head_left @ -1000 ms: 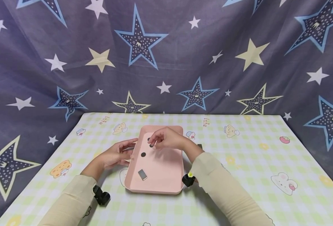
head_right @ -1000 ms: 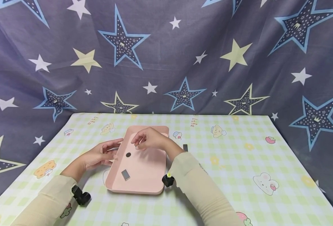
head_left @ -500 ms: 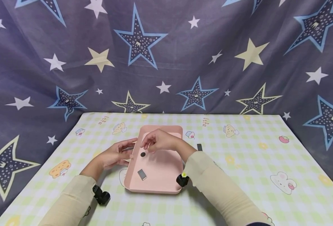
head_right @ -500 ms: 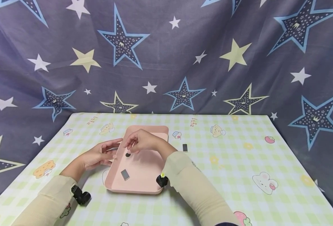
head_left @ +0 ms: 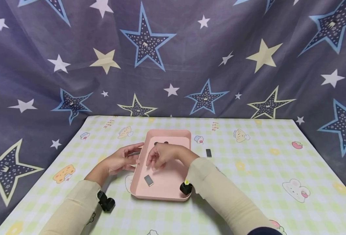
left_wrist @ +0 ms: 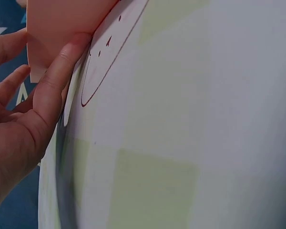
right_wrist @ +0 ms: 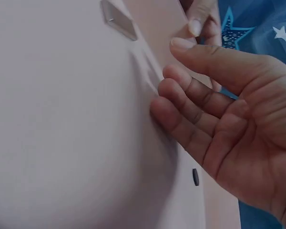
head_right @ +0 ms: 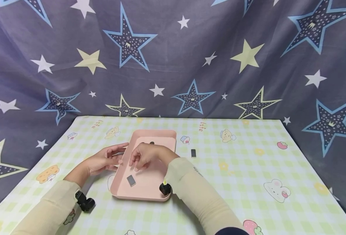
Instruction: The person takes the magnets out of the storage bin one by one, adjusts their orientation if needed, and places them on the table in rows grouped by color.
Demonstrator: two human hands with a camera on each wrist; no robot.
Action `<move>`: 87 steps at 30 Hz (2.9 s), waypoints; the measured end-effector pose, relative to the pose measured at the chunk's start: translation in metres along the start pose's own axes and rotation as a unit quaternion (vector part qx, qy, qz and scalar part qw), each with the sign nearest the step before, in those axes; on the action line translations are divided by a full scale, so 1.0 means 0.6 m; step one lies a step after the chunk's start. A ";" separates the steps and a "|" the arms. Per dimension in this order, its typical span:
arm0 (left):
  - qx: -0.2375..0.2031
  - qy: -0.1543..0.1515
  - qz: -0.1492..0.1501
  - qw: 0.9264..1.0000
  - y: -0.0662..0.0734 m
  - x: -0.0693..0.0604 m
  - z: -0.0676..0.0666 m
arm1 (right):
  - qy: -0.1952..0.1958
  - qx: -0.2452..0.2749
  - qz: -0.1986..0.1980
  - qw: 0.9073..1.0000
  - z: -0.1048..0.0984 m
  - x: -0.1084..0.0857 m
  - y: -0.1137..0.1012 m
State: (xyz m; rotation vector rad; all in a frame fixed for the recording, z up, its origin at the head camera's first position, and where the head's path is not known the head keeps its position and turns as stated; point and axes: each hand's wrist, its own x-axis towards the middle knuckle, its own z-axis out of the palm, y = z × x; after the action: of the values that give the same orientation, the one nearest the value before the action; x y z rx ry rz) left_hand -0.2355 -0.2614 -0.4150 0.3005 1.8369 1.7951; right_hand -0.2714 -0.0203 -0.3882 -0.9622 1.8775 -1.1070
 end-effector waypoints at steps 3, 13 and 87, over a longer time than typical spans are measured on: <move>0.001 0.000 0.000 1.000 0.002 0.001 0.002 | -0.015 -0.001 0.006 1.000 0.006 0.003 0.004; 0.004 0.001 0.002 1.000 -0.001 0.002 -0.001 | -0.040 -0.073 -0.001 0.997 0.025 0.011 -0.006; 0.014 0.011 -0.002 1.000 0.005 0.001 0.002 | 0.053 0.016 -0.080 0.995 -0.040 -0.051 -0.025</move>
State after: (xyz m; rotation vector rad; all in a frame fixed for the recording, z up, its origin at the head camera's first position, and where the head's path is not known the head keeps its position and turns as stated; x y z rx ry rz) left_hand -0.2358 -0.2598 -0.4123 0.2880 1.8783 1.7775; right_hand -0.2751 0.0093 -0.3592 -1.0690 1.8869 -1.3018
